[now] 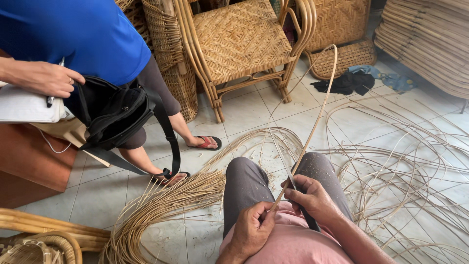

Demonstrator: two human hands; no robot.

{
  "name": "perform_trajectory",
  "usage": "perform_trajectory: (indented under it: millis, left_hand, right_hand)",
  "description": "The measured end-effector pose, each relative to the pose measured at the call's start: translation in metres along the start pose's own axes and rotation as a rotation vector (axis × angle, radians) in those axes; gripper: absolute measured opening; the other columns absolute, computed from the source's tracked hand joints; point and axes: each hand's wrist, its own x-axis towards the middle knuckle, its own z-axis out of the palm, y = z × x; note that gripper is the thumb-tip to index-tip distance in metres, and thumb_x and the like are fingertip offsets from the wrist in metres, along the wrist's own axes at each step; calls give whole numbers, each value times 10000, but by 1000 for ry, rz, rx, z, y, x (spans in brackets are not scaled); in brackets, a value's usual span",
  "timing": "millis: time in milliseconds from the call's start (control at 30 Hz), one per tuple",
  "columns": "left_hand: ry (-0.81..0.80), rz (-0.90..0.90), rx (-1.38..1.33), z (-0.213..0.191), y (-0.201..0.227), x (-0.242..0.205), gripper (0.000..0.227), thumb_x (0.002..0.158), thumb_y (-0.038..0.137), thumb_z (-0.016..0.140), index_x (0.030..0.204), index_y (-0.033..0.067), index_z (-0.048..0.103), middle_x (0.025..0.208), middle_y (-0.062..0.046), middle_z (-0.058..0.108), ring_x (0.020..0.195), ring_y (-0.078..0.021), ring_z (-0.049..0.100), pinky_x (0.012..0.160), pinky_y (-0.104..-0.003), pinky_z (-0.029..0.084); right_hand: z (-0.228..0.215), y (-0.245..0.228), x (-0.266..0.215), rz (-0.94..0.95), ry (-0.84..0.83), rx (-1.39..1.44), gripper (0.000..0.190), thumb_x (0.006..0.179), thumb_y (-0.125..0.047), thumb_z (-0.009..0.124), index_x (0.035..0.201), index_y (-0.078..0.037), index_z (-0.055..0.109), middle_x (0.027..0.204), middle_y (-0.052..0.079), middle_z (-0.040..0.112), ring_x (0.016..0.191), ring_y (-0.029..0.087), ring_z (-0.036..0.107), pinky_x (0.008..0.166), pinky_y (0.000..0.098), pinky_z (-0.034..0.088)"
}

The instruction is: The person uses a knife to strip a thin layer from long strands of rattan, holding the strand against their leg while pulling the knife along it.

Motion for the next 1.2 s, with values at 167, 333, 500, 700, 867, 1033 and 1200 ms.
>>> perform_trajectory:
  millis: [167,333,500,700,867,1033,1200]
  left_hand:
    - [0,20,12,0,1,0,189,986,310,678,976,142,764,661,39,670,514,-92,462,492,-318,418]
    - [7,62,-19,-2,6,2,176,996,270,659,983,130,765,731,25,722,579,-90,543,540,-306,454]
    - [19,67,2,-1,3,1,173,999,271,658,972,138,765,694,33,671,572,-97,519,537,-312,437]
    - [11,57,7,-1,1,0,194,997,301,653,981,147,770,689,43,652,581,-102,513,549,-316,432]
    - [9,86,-2,-1,2,0,197,1000,282,657,993,122,772,725,21,687,608,-108,556,567,-317,459]
    - [9,70,-5,0,1,0,186,989,269,658,1001,133,783,703,28,686,568,-104,517,540,-315,440]
    - [-4,77,-2,1,-1,-1,199,988,280,660,1023,138,796,653,35,627,548,-108,485,541,-316,432]
  right_hand:
    - [1,-1,-1,15,12,-58,174,848,-82,796,971,28,741,732,84,637,473,145,518,407,288,464]
    - [0,0,-1,-2,3,-77,189,851,-84,774,981,47,733,714,88,618,461,144,519,391,295,471]
    - [-2,3,0,-9,10,-85,188,853,-64,752,993,60,726,739,100,623,455,151,524,393,289,457]
    - [-7,2,-1,16,55,-81,85,863,-63,735,874,13,699,572,108,577,469,162,534,439,315,473]
    - [-16,15,4,-5,52,9,53,901,-26,694,908,-3,647,742,133,644,464,168,534,379,316,479]
    - [-6,3,0,-4,39,-52,80,892,-59,700,881,16,675,722,132,664,471,158,536,405,298,451]
    - [-5,5,0,-25,37,-28,98,901,-57,687,843,-10,623,686,118,620,464,146,519,381,285,432]
